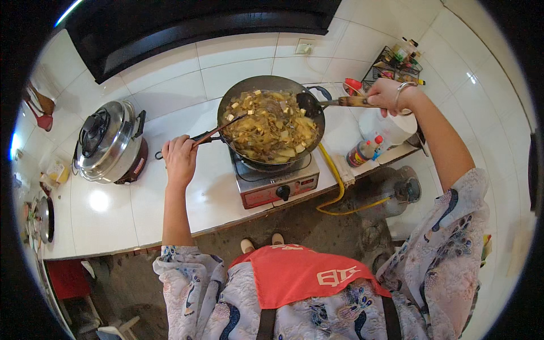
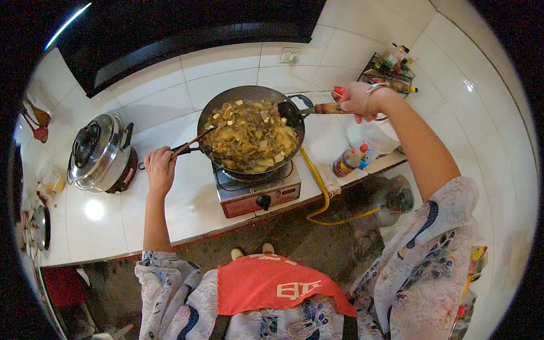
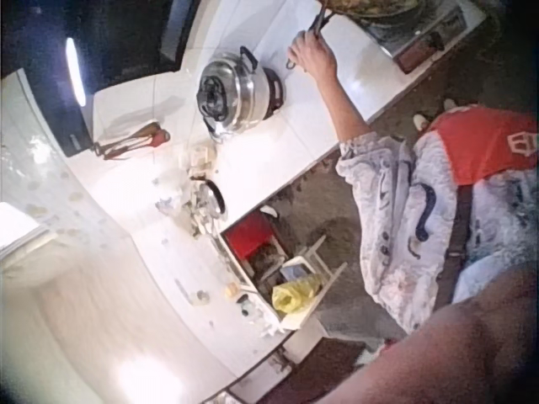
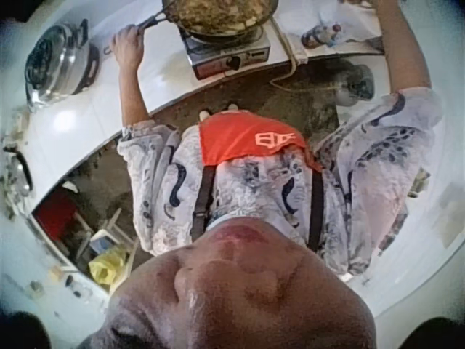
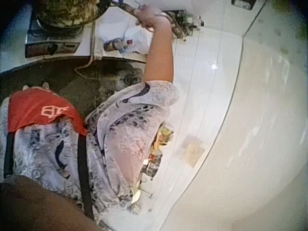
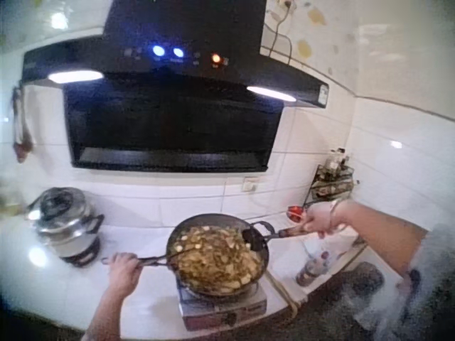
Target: The person stirs a mixture of tofu and vegetables in a wok on a portable gas stove using a spatula. They add seasoning from a yellow packet, cover the wok with a lid, and continue stirring. Later, they fill a small electric pot with water from the sink and plug it into a wall outlet.
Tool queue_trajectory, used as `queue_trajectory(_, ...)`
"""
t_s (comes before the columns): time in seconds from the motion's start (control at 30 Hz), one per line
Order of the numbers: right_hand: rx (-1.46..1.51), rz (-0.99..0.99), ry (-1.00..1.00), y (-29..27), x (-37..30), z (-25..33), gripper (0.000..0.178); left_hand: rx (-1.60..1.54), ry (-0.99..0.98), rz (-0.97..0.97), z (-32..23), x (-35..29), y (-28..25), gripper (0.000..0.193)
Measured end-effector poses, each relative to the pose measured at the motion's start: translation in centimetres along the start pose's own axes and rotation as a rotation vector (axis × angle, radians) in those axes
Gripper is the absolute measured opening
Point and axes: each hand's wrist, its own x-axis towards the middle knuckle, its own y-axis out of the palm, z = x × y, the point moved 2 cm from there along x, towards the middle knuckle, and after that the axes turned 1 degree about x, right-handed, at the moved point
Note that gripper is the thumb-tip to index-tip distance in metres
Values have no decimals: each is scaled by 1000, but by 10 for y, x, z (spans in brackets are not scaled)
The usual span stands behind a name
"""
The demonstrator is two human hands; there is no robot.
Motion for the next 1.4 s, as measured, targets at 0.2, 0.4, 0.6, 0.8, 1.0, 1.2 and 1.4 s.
queue_trajectory(0.2, 586, 374, 158, 42, 88, -94, 26, 34, 20, -18, -5, 6, 4, 9)
queue_trajectory(0.4, 656, 247, -174, 136, 108, -41, 31, 69, -4, 7, -3, 5, 4, 7)
queue_trajectory(0.6, 754, 184, -242, 140, 67, -56, 27, 55, -28, 10, -7, 6, 7, 7)
queue_trajectory(0.8, 378, -101, -529, 125, 30, -46, 34, 43, -26, 26, -9, 7, 7, 8)
queue_trajectory(1.0, -467, -338, -574, 74, -28, 22, 20, 50, -27, 21, -4, 6, 8, 8)
queue_trajectory(1.2, -899, -490, -525, 32, -52, 59, 17, 34, -15, -28, -2, 2, 3, 8)
queue_trajectory(1.4, -904, -567, -370, -13, -67, 74, 15, 2, -26, -35, -6, 3, 6, 7)
